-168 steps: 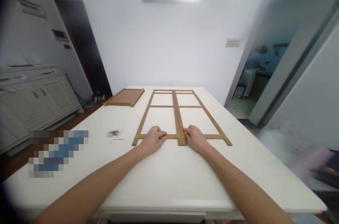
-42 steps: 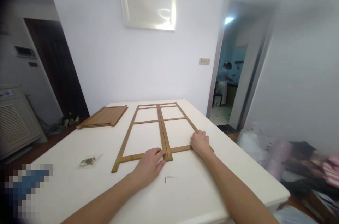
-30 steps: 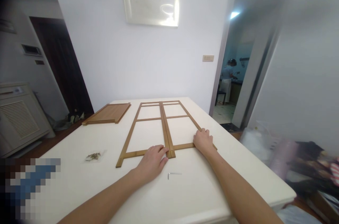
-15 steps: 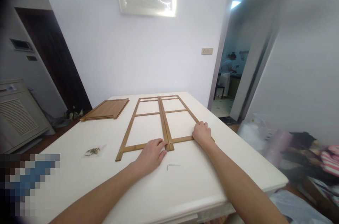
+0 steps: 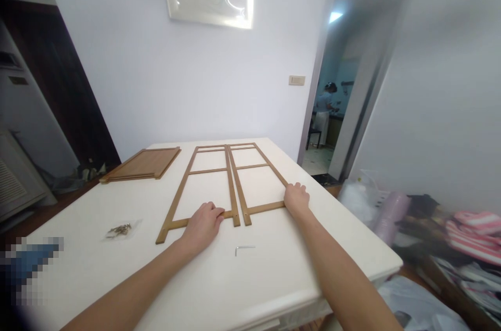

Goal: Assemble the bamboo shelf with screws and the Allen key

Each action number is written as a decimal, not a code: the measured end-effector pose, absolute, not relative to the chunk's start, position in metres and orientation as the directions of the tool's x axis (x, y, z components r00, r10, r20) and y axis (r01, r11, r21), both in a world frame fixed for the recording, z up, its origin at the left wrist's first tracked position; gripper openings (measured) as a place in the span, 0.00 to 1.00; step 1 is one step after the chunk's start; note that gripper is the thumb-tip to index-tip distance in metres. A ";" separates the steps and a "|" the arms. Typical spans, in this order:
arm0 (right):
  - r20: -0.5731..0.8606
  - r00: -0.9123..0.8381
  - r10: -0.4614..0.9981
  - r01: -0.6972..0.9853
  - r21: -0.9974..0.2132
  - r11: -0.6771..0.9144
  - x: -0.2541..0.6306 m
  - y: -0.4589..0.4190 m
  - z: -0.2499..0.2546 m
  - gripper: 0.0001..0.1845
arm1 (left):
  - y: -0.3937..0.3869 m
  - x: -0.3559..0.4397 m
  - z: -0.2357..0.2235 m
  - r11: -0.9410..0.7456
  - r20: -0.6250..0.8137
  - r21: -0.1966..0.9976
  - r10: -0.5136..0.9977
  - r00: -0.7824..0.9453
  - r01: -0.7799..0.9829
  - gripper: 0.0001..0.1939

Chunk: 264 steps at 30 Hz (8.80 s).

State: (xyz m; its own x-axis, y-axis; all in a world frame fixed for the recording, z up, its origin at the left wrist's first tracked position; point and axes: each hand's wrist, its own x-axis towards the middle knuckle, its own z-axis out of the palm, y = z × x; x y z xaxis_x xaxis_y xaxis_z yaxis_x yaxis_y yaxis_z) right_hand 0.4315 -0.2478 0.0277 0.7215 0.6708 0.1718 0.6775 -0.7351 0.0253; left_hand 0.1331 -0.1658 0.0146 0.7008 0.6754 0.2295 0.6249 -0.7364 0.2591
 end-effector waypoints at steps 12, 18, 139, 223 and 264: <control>0.237 0.786 0.571 0.584 0.022 -0.812 0.467 -0.267 0.029 0.23 | -0.148 0.124 0.015 -0.715 0.234 0.265 0.699 0.676 0.647 0.17; 0.247 0.794 0.556 0.574 -0.002 -0.819 0.469 -0.264 0.025 0.23 | -0.152 0.127 0.017 -0.731 0.241 0.235 0.682 0.690 0.641 0.16; 0.203 0.033 0.979 -0.191 -0.960 0.206 0.327 -0.197 0.086 0.23 | -0.084 0.038 0.048 -0.345 0.269 0.929 0.878 0.396 0.134 0.26; 0.053 -0.059 0.997 0.564 -0.822 0.077 0.319 -0.201 0.029 0.14 | -0.093 -0.014 0.012 -0.227 0.216 0.972 0.788 0.576 -0.055 0.26; 0.054 -0.046 0.997 0.567 -0.821 0.071 0.315 -0.204 0.034 0.11 | -0.094 -0.013 0.016 -0.214 0.208 0.975 0.788 0.579 -0.059 0.25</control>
State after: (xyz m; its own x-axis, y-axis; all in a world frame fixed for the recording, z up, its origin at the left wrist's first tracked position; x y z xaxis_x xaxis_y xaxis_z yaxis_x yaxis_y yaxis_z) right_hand 0.3149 -0.2043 0.0335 -0.0461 0.9975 0.0542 0.5670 0.0708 -0.8206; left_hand -0.0130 -0.0940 0.0160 0.5794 0.7880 0.2081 -0.0590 -0.2142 0.9750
